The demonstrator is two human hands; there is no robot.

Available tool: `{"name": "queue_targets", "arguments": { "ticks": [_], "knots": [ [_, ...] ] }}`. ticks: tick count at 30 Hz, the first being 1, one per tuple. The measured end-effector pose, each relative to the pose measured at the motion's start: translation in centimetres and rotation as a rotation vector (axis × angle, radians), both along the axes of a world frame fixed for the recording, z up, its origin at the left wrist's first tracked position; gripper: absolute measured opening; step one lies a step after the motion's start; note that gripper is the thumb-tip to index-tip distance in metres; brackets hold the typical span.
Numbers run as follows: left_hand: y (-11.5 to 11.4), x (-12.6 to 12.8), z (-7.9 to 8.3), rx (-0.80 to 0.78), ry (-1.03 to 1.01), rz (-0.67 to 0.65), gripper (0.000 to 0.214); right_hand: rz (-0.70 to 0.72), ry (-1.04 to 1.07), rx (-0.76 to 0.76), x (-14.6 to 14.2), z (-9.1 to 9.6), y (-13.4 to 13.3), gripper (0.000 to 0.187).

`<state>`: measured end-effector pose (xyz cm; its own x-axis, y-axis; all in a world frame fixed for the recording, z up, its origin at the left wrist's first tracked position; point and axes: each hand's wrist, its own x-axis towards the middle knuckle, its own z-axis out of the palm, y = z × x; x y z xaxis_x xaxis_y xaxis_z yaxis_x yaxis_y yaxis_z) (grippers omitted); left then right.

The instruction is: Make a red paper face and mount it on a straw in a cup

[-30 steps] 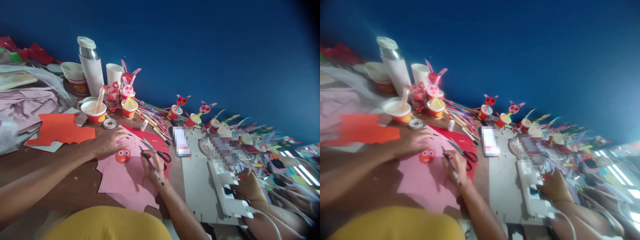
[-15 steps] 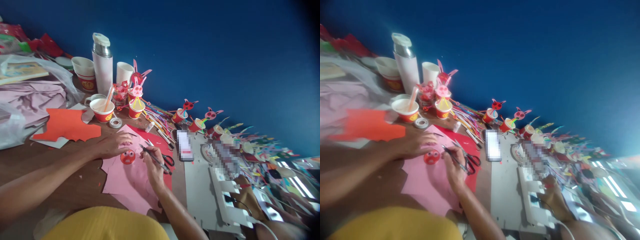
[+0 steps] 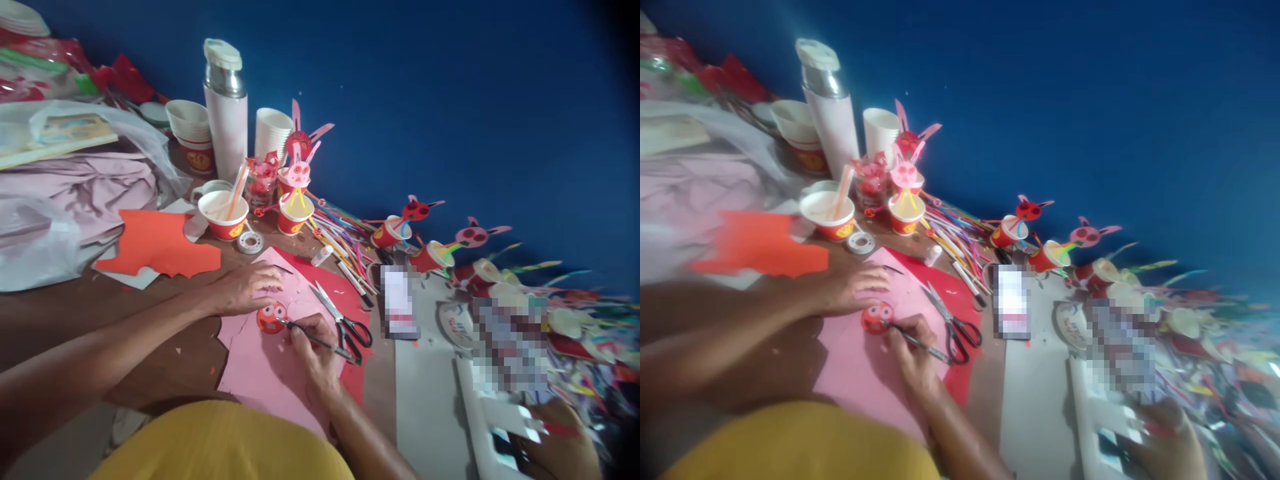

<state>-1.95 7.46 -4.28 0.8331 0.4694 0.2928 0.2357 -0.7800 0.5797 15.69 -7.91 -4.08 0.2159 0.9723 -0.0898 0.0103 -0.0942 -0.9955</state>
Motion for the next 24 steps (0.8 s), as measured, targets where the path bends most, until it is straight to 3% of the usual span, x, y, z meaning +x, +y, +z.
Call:
{"name": "queue_targets", "arguments": {
  "ticks": [5,11,24],
  "knots": [
    [-0.4,0.0,0.4,-0.040,0.012,0.019,0.024,-0.031,-0.058,-0.015,0.4,0.7,-0.1,0.014],
    [-0.6,0.0,0.9,0.020,0.026,-0.037,0.029,0.043,-0.200,-0.044,0.5,0.2,0.0,0.012],
    [-0.7,0.0,1.3,0.024,0.115,-0.053,0.034,0.105,-0.228,-0.073,0.6,0.5,0.5,0.011]
  ]
}}
